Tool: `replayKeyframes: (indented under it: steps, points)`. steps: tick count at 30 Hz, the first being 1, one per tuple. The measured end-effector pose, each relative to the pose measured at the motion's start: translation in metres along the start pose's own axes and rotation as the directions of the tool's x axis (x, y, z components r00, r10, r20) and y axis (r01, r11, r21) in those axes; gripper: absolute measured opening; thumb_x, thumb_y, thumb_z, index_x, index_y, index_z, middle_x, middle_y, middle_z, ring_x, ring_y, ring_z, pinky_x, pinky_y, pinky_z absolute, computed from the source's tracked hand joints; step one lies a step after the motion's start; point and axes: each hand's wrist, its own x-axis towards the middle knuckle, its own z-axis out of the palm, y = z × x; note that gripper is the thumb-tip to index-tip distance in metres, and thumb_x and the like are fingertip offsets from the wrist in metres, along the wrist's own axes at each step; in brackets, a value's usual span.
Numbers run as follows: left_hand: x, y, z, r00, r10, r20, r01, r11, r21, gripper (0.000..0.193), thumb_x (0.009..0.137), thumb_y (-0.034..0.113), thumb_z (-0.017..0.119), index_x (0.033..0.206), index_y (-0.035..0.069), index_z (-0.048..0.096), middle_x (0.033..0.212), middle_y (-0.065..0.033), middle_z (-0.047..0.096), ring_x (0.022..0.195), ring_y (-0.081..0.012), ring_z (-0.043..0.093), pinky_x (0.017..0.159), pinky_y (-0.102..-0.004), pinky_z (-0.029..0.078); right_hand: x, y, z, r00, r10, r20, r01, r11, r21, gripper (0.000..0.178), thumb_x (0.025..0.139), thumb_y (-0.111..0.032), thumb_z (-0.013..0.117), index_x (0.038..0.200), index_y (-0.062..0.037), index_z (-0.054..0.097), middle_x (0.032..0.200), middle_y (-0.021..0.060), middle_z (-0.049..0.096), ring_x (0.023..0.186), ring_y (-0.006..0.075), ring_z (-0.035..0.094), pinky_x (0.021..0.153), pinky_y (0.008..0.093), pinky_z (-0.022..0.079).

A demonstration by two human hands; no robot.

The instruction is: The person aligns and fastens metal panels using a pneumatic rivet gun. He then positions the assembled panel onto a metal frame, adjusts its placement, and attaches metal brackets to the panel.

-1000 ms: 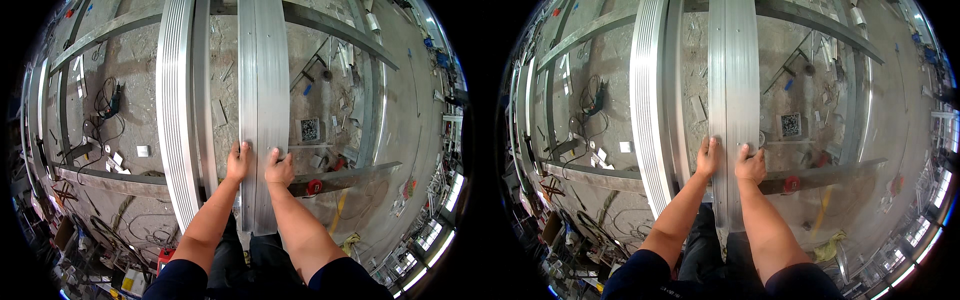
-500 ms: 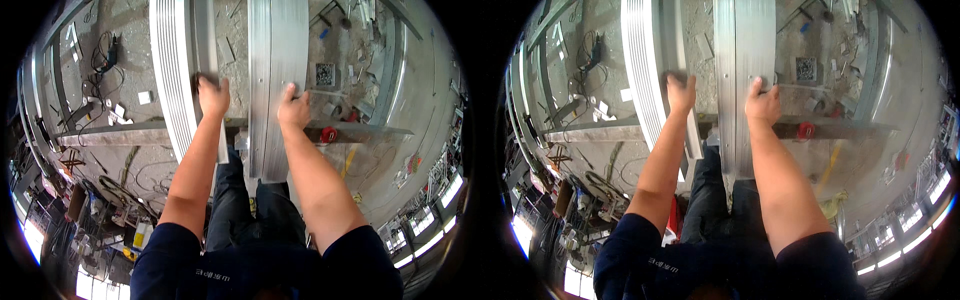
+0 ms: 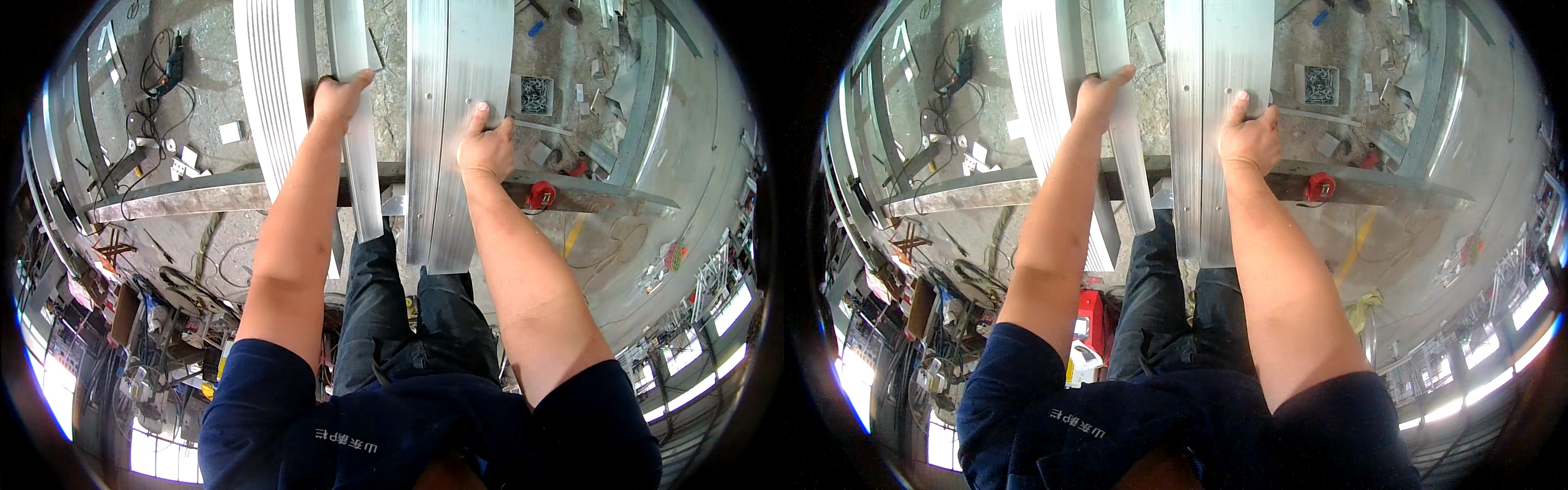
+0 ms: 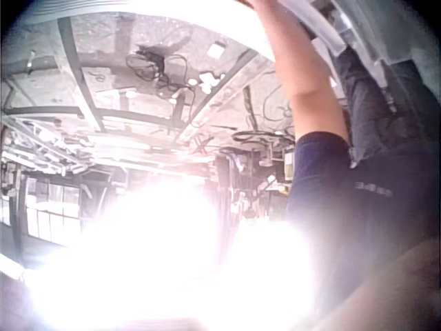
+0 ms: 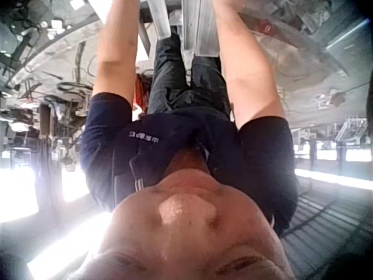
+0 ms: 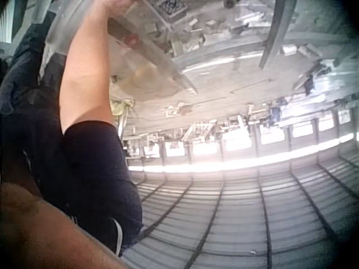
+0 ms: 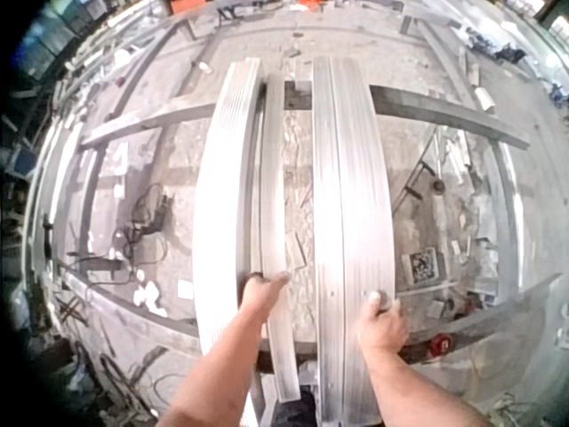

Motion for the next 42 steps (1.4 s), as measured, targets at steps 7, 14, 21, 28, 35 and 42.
replayKeyframes:
  steps: [7,14,21,28,35,42]
  points:
    - [-0.092,-0.034,0.023,0.629,0.771,0.099,-0.652,0.453,0.608,0.051,0.080,0.018,0.073,0.127,0.006,0.056,0.132,-0.0147,0.055,0.129,-0.0361,0.048,0.113,-0.0459,0.035,-0.001,0.002,0.000,1.000,0.020,-0.017,-0.020,1.000,0.024,0.081,0.094,-0.070,0.033,0.128,0.0018,0.050,0.117,0.0265,0.065,0.105,0.0446,0.064,0.087,0.0537,0.050]
    - [-0.116,-0.100,0.031,0.678,0.216,0.702,-0.728,0.067,0.682,0.048,0.079,0.032,0.077,0.119,0.010,0.063,0.127,-0.0098,0.057,0.131,-0.0297,0.044,0.116,-0.0504,0.024,-0.001,-0.001,0.001,1.000,0.015,-0.001,-0.015,1.000,0.012,0.069,0.095,-0.064,0.041,0.121,-0.0010,0.053,0.113,0.0216,0.067,0.103,0.0415,0.065,0.085,0.0531,0.051]
    - [-0.102,-0.100,0.028,0.624,0.544,0.561,-0.751,0.219,0.623,0.026,0.084,0.028,0.074,0.095,0.005,0.068,0.116,-0.0092,0.061,0.119,-0.0310,0.051,0.108,-0.0491,0.033,0.001,0.000,0.003,0.999,0.016,-0.033,-0.015,1.000,0.026,0.073,0.094,-0.065,0.041,0.122,0.0006,0.053,0.113,0.0240,0.067,0.104,0.0426,0.065,0.087,0.0519,0.051]
    - [-0.097,-0.074,-0.011,0.568,0.822,0.032,-0.728,0.484,0.485,0.013,0.084,0.009,0.069,0.094,0.002,0.064,0.104,-0.0152,0.066,0.098,-0.0369,0.060,0.087,-0.0424,0.048,0.001,0.001,0.006,0.999,0.025,-0.044,-0.024,1.000,0.017,0.077,0.094,-0.066,0.039,0.126,0.0023,0.052,0.115,0.0246,0.066,0.105,0.0435,0.064,0.088,0.0526,0.051]
    - [-0.117,-0.125,0.032,0.616,0.605,0.504,-0.758,0.282,0.588,0.020,0.080,0.019,0.072,0.097,0.009,0.070,0.101,-0.0063,0.065,0.106,-0.0274,0.058,0.097,-0.0418,0.044,0.001,0.000,0.002,1.000,0.026,0.016,-0.026,1.000,0.015,0.077,0.094,-0.067,0.038,0.124,0.0020,0.052,0.115,0.0248,0.066,0.105,0.0441,0.064,0.088,0.0536,0.050]
    - [-0.114,-0.142,0.038,0.606,0.571,0.554,-0.786,0.326,0.524,0.008,0.079,0.017,0.070,0.083,0.011,0.071,0.095,-0.0010,0.063,0.101,-0.0244,0.057,0.096,-0.0385,0.043,0.003,0.002,0.009,0.998,0.023,-0.062,-0.022,1.000,0.010,0.072,0.094,-0.067,0.038,0.116,0.0007,0.053,0.111,0.0250,0.066,0.103,0.0439,0.064,0.085,0.0543,0.050]
